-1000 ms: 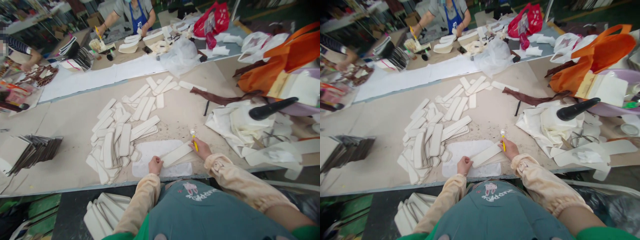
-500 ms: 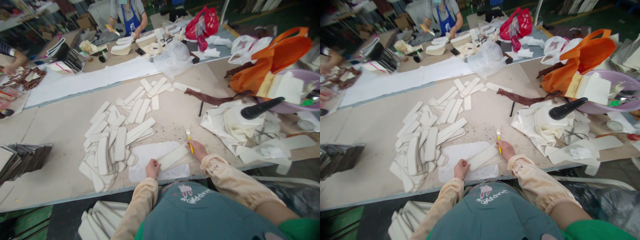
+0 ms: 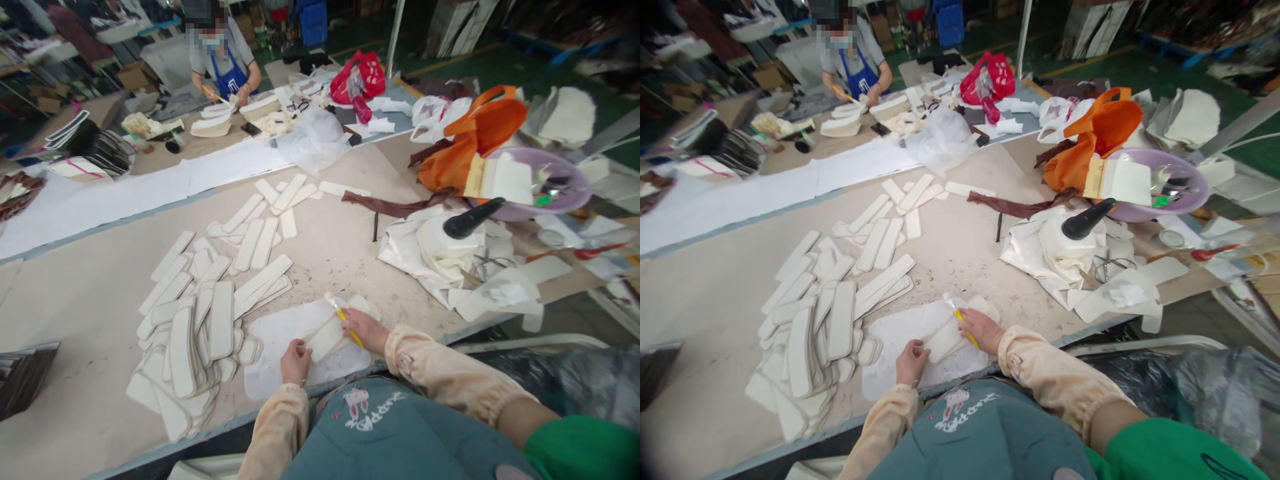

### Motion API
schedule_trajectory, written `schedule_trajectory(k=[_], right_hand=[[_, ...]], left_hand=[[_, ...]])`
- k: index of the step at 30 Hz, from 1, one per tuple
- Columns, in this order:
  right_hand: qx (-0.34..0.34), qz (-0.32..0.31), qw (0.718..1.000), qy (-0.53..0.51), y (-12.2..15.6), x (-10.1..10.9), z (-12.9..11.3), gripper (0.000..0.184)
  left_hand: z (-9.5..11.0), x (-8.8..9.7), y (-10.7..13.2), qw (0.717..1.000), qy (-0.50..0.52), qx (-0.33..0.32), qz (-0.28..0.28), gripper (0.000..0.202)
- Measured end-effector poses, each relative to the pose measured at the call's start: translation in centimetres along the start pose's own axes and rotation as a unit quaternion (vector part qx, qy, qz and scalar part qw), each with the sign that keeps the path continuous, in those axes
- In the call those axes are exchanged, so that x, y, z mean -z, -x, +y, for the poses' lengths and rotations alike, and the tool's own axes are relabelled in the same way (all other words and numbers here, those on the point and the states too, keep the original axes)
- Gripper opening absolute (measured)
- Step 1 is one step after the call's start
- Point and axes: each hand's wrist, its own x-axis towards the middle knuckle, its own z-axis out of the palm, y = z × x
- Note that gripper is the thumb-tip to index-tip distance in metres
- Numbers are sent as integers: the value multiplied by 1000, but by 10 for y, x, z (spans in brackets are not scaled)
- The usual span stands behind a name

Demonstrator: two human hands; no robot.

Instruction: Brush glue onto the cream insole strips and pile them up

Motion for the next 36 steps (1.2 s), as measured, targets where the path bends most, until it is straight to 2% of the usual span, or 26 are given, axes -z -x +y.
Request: schedule_trajectory(k=[3, 7, 12, 16, 23, 28, 32, 34, 36], right_hand=[[44, -47, 997, -30, 5, -16, -10, 17], [0, -48, 998, -26, 18, -13, 9, 19], [-81, 22, 996, 6, 31, 7, 47, 19], [-149, 96, 984, 12, 32, 14, 55, 16], [-203, 148, 968, 7, 23, 14, 47, 17], [-204, 163, 965, -30, 14, 27, 36, 10], [-195, 165, 959, -122, -3, 55, 9, 10], [-185, 163, 947, -204, -15, 75, -9, 14], [-162, 159, 935, -271, -29, 100, -26, 18]], left_hand=[[-1, -2, 0, 1000, 2, -12, 1, 18], [-3, -5, -1, 1000, 9, -22, 17, 17], [-3, -7, -1, 999, 2, -36, 19, 19], [-2, -9, 0, 997, -23, -66, 29, 23], [3, -8, 3, 993, -62, -89, 38, 27], [5, -10, 10, 992, -71, -91, 41, 28], [1, -5, 17, 984, -49, -155, 71, 39], [5, 4, 18, 974, -10, -205, 97, 45], [18, 20, 17, 960, 40, -261, 94, 51]])
